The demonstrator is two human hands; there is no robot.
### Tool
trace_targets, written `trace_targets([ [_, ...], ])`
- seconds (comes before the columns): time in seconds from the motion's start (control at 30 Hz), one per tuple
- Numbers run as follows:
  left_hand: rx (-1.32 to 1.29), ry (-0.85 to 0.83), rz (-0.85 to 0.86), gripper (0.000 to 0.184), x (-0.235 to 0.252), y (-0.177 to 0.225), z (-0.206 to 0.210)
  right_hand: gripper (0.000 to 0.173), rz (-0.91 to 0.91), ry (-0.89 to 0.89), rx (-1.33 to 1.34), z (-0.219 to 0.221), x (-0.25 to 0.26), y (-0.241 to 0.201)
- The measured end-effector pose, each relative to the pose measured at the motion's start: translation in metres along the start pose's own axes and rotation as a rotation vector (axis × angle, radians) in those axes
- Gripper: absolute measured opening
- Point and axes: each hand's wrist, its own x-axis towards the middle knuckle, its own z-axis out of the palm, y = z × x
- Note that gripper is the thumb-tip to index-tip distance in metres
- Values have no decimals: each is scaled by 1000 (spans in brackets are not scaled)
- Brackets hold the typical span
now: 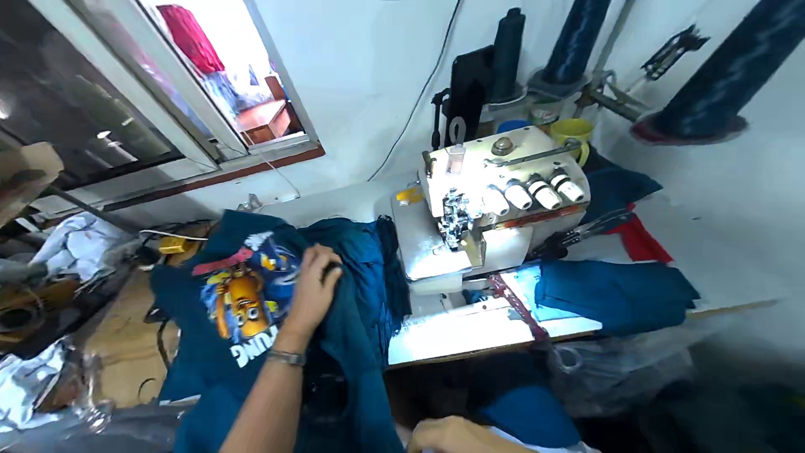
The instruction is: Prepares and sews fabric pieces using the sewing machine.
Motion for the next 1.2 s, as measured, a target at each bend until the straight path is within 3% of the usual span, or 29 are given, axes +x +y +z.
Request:
trace_targets([
  [0.1,52,-55,-34,39,-21,-16,60,26,261,309,-88,-10,-58,55],
  [0.2,6,72,51,36,-39,18,76,29,484,667,-285,-17,-116,88],
  [0.23,-45,30,100,30,-51,40,78,30,521,745,-290,-18,-131,95],
  [0.3,-235,-294,205,19,-81,83,93,32,533,830,-249,-15,-153,106],
  [0.37,-447,-672,323,17,-109,104,132,31,483,848,-220,-4,-161,113],
  [0.47,-486,-934,249,20,-142,104,196,32,424,789,-235,10,-158,120],
  [0.57,-496,-988,187,14,-149,101,219,27,395,775,-236,13,-156,123],
  [0.67,-563,-1000,153,20,-122,101,206,23,386,790,-158,12,-158,125],
  [0.77,-609,-1110,246,17,-97,105,199,31,418,781,-110,9,-156,124],
  [0.83,-515,-1226,306,11,-89,114,199,38,451,778,-100,8,-151,123],
  [0.9,-325,-1291,258,11,-83,124,200,42,490,752,-98,6,-147,119],
  [1.03,-387,-1035,167,19,-83,144,198,50,531,781,-125,6,-142,118],
  [1.13,-454,-791,324,20,-98,165,203,18,640,964,-240,5,-147,125],
  [1.2,-521,-669,388,19,-101,177,202,25,821,1014,-315,-5,-156,121],
])
